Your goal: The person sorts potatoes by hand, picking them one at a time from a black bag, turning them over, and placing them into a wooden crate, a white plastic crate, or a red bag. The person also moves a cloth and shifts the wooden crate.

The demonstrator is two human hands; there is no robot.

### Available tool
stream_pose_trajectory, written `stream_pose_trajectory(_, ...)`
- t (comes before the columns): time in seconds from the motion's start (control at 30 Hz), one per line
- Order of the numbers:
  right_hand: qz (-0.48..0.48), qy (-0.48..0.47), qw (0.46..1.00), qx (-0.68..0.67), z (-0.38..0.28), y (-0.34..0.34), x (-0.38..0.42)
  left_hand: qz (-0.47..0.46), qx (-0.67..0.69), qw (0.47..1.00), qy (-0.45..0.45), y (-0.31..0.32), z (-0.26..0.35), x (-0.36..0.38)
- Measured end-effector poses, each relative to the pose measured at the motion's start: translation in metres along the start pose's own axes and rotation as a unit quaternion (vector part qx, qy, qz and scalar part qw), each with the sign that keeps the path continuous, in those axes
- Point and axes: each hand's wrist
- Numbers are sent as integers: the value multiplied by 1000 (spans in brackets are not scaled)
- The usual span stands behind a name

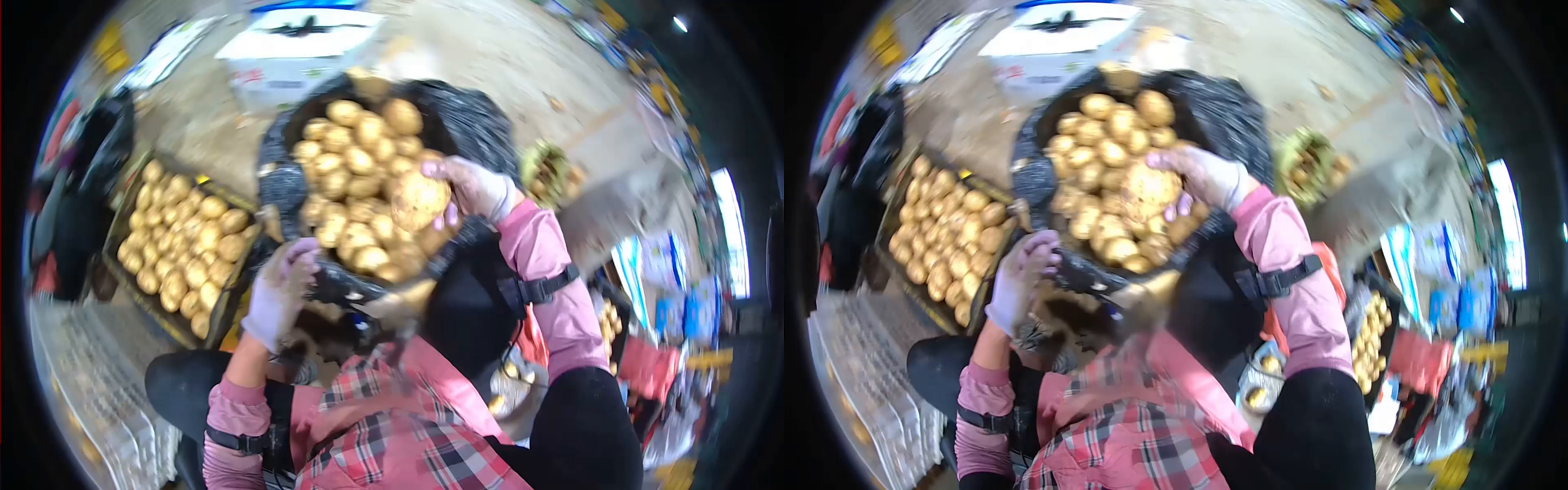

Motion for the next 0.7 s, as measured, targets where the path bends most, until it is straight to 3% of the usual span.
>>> stream_pose_trajectory(0.03, 23, -24, 999, 34, 2, -10, 33, -29, 24, 999, 7, 3, -8, -4)
stream_pose_trajectory(0.1, 47, -70, 996, -41, 10, -32, 108, -30, -28, 999, 6, 17, 1, 0)
stream_pose_trajectory(0.2, 250, -67, 945, -198, 57, -50, 215, -41, -43, 998, -3, 34, 19, 12)
stream_pose_trajectory(0.23, 242, -49, 964, -100, 90, -86, 248, -47, -36, 998, -7, 36, 20, 14)
stream_pose_trajectory(0.27, 347, -1, 936, -52, 117, -94, 273, -61, -51, 997, -18, 37, 20, 15)
stream_pose_trajectory(0.3, 450, -40, 888, 89, 162, -104, 282, -65, -51, 996, -30, 38, 21, 16)
stream_pose_trajectory(0.37, 549, 118, 827, 37, 198, -92, 305, -69, -53, 995, -56, 43, 20, 19)
stream_pose_trajectory(0.4, 632, 187, 747, 88, 223, -89, 303, -67, -59, 994, -67, 46, 20, 20)
stream_pose_trajectory(0.43, 662, 179, 641, 343, 275, -101, 307, -81, -48, 993, -67, 49, 18, 21)
stream_pose_trajectory(0.47, 639, 194, 647, 367, 277, -74, 301, -82, -38, 994, -65, 50, 14, 19)
stream_pose_trajectory(0.5, 570, 251, 689, 370, 301, -78, 291, -77, -29, 995, -64, 47, 12, 20)
stream_pose_trajectory(0.53, 535, 212, 666, 475, 361, -91, 289, -75, -39, 995, -61, 45, 13, 20)
stream_pose_trajectory(0.6, 514, 253, 654, 495, 363, -90, 279, -68, -50, 994, -64, 45, 21, 19)
stream_pose_trajectory(0.7, 496, 303, 676, 453, 287, -110, 263, -51, -51, 995, -63, 43, 30, 17)
Point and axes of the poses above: each hand's wrist, its own x-axis away from the middle knuckle, its own y-axis out of the palm, z = x × y, and after that the axes turned 1 degree about x, right-handed
